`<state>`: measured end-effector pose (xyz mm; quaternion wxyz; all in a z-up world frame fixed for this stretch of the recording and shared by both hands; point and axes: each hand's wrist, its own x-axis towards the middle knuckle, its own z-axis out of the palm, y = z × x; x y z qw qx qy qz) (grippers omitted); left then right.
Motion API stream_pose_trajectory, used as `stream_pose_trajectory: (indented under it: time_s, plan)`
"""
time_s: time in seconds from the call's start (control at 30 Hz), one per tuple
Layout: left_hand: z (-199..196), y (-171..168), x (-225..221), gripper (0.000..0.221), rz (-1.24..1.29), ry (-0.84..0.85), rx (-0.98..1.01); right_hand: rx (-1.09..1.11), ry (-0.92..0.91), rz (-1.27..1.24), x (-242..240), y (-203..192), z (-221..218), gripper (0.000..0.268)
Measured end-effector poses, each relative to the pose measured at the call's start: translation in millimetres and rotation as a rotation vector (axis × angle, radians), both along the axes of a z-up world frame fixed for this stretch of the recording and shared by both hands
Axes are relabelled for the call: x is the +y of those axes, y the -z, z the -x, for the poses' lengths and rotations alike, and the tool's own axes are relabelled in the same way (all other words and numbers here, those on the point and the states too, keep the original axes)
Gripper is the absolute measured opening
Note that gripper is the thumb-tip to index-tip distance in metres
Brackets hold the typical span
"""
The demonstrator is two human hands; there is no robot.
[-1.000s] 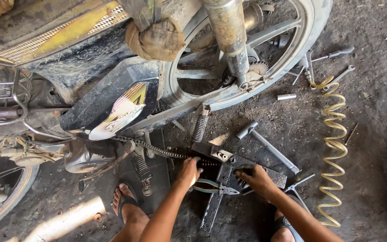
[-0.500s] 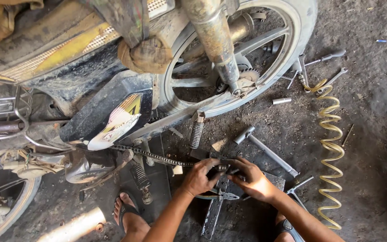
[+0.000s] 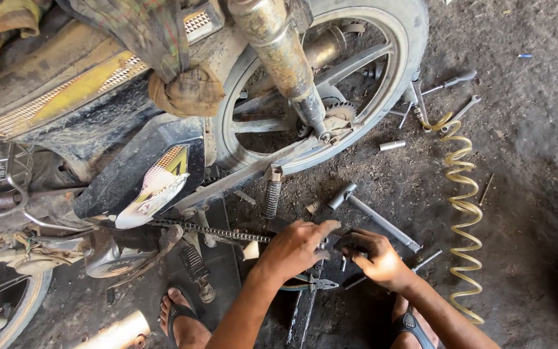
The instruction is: The person works on a motorcycle drive chain laid over a metal chain-breaking tool on the ground. They position the chain in the tool, use a hammer to drive the tool's pin, adjust the chain and tool by hand, and use pliers on the chain links while working on the chain.
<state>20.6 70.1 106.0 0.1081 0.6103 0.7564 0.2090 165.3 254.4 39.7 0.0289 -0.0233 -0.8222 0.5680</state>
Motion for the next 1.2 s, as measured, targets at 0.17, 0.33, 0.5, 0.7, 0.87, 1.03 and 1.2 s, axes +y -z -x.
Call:
stream_pose_trajectory:
  time_s: [0.17, 0.33, 0.5, 0.7, 0.87, 1.03, 1.2]
  plan:
    - [-6.2, 17.5, 0.3, 0.069, -0.048, -0.077, -0.281, -0.188, 0.025, 0.31, -13.4, -13.3, 4.8, 0.059]
    - [-17.0, 35.5, 2.6, 0.062, -0.26, -0.195, -0.342, -0.182, 0.084, 0.4, -14.9, -5.1, 4.3, 0.054]
    - [-32.0, 56.4, -1.4, 0.038, -0.497, -0.278, -0.174, -0.022, 0.169, 0.269, -14.6, 12.9, -3.3, 0.05]
    - [-27.7, 39.9, -1.3, 0.035, -0.449, -0.266, -0.09, -0.11, 0.289, 0.209, -13.3, -31.3, -2.3, 0.038]
    - [-8.5, 68.5, -6.2, 0.032, -0.085, -0.2, -0.391, -0.435, 0.332, 0.666, -2.7, 16.1, -6.1, 0.032]
    - [2.5, 102.1, -20.5, 0.045, 0.086, -0.163, -0.58, -0.361, 0.144, 0.803, -5.3, 42.9, -20.1, 0.026]
    - [-2.7, 72.7, -12.2, 0.046, 0.21, -0.178, -0.71, -0.433, 0.095, 0.781, -7.5, 17.4, -11.0, 0.029]
